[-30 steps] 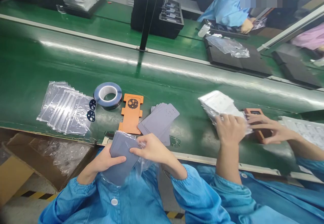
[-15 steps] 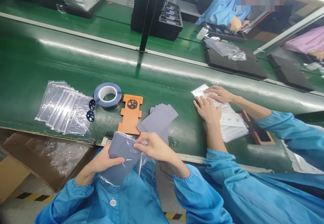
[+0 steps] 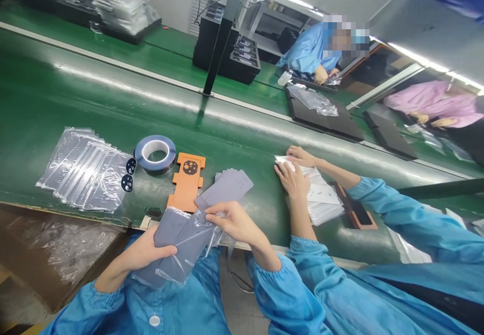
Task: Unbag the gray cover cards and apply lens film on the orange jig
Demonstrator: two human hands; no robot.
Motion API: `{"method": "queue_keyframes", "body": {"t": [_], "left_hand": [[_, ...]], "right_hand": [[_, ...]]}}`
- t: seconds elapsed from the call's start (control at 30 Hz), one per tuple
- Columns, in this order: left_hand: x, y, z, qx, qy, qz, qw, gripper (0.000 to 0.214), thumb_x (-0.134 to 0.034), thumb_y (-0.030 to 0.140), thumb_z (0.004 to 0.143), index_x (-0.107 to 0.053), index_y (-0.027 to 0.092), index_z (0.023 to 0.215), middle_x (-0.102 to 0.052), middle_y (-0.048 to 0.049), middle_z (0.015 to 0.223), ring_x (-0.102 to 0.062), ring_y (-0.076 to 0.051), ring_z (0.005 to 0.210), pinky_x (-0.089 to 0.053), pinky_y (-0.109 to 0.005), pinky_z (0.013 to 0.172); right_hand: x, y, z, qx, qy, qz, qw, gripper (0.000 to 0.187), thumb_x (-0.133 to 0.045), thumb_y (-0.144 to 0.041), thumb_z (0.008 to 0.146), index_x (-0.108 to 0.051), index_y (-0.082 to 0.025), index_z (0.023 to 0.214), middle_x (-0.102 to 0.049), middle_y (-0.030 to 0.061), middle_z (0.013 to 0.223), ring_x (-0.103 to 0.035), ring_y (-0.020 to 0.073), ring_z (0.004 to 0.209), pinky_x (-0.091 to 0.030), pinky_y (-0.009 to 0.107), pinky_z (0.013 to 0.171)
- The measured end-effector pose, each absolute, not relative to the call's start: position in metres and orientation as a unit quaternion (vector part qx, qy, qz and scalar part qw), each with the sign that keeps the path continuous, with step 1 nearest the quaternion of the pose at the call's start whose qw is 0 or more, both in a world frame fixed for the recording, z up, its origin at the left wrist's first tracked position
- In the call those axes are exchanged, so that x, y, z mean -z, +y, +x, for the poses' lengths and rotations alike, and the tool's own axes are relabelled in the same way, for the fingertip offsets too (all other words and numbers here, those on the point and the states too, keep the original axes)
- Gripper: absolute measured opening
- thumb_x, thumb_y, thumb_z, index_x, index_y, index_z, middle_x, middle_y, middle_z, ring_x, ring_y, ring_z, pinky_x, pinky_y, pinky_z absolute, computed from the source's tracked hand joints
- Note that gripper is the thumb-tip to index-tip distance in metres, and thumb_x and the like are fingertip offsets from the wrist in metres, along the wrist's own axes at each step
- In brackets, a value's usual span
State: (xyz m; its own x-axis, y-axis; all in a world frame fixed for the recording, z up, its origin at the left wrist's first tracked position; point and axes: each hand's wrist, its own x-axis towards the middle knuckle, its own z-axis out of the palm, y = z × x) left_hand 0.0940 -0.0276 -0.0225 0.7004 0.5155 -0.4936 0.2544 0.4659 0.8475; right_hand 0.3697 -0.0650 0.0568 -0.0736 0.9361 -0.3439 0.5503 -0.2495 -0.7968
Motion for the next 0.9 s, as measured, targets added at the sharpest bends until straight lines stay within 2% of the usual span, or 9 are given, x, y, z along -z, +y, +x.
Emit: {"method": "queue_keyframes", "body": {"t": [0.23, 0.37, 0.5, 0.63, 0.77, 0.9], "left_hand": [[0.025, -0.029, 0.089, -0.104, 0.35, 0.512, 0.778, 0.059, -0.085, 0.038, 0.066, -0.061, 0.016, 0.115, -0.072, -0.0103, 0.113, -0.066, -0.03, 0.102, -0.054, -0.038, 0.085], [0.023, -0.031, 0.087, -0.085, 0.318, 0.463, 0.823, 0.048, -0.083, 0.036, 0.07, -0.06, 0.016, 0.107, -0.074, -0.0089, 0.096, -0.072, -0.026, 0.083, -0.056, -0.037, 0.074], [0.021, -0.031, 0.08, -0.084, 0.296, 0.391, 0.868, 0.051, -0.085, 0.035, 0.069, -0.054, 0.018, 0.107, -0.073, -0.0047, 0.083, -0.073, -0.025, 0.07, -0.058, -0.036, 0.065], [0.022, -0.027, 0.07, -0.088, 0.293, 0.377, 0.874, 0.053, -0.084, 0.035, 0.073, -0.053, 0.018, 0.113, -0.074, -0.0084, 0.088, -0.074, -0.027, 0.074, -0.059, -0.04, 0.069], [0.023, -0.026, 0.065, -0.107, 0.3, 0.359, 0.877, 0.066, -0.084, 0.034, 0.072, -0.046, 0.02, 0.125, -0.074, -0.009, 0.094, -0.075, -0.028, 0.076, -0.059, -0.043, 0.072], [0.018, -0.026, 0.069, -0.114, 0.292, 0.359, 0.879, 0.059, -0.085, 0.035, 0.071, -0.052, 0.018, 0.117, -0.074, -0.0087, 0.089, -0.074, -0.026, 0.073, -0.059, -0.039, 0.068]], "right_hand": [[-0.062, -0.065, 0.375, -0.434, -0.571, -0.657, 0.232, 0.032, -0.06, -0.044, 0.091, -0.076, -0.018, 0.1, -0.078, 0.0066, 0.096, -0.071, 0.0254, 0.089, -0.053, 0.035, 0.084], [-0.064, -0.064, 0.397, -0.377, -0.537, -0.701, 0.279, 0.034, -0.063, -0.047, 0.088, -0.075, -0.017, 0.1, -0.077, 0.0083, 0.095, -0.071, 0.026, 0.089, -0.053, 0.037, 0.085], [-0.065, -0.053, 0.445, -0.278, -0.498, -0.756, 0.321, 0.039, -0.065, -0.049, 0.086, -0.075, -0.015, 0.103, -0.076, 0.0113, 0.102, -0.069, 0.0277, 0.095, -0.052, 0.037, 0.088], [-0.053, -0.036, 0.48, -0.207, -0.507, -0.795, 0.261, 0.036, -0.065, -0.048, 0.084, -0.078, -0.016, 0.097, -0.077, 0.0108, 0.099, -0.07, 0.0269, 0.093, -0.051, 0.037, 0.086], [-0.038, -0.03, 0.489, -0.122, -0.517, -0.822, 0.205, 0.031, -0.066, -0.044, 0.079, -0.079, -0.018, 0.089, -0.076, 0.0103, 0.096, -0.069, 0.027, 0.091, -0.051, 0.039, 0.088], [-0.045, -0.049, 0.483, -0.066, -0.52, -0.825, 0.211, 0.031, -0.051, -0.026, 0.084, -0.076, -0.017, 0.1, -0.073, 0.0128, 0.11, -0.066, 0.0288, 0.105, -0.046, 0.045, 0.099]]}}
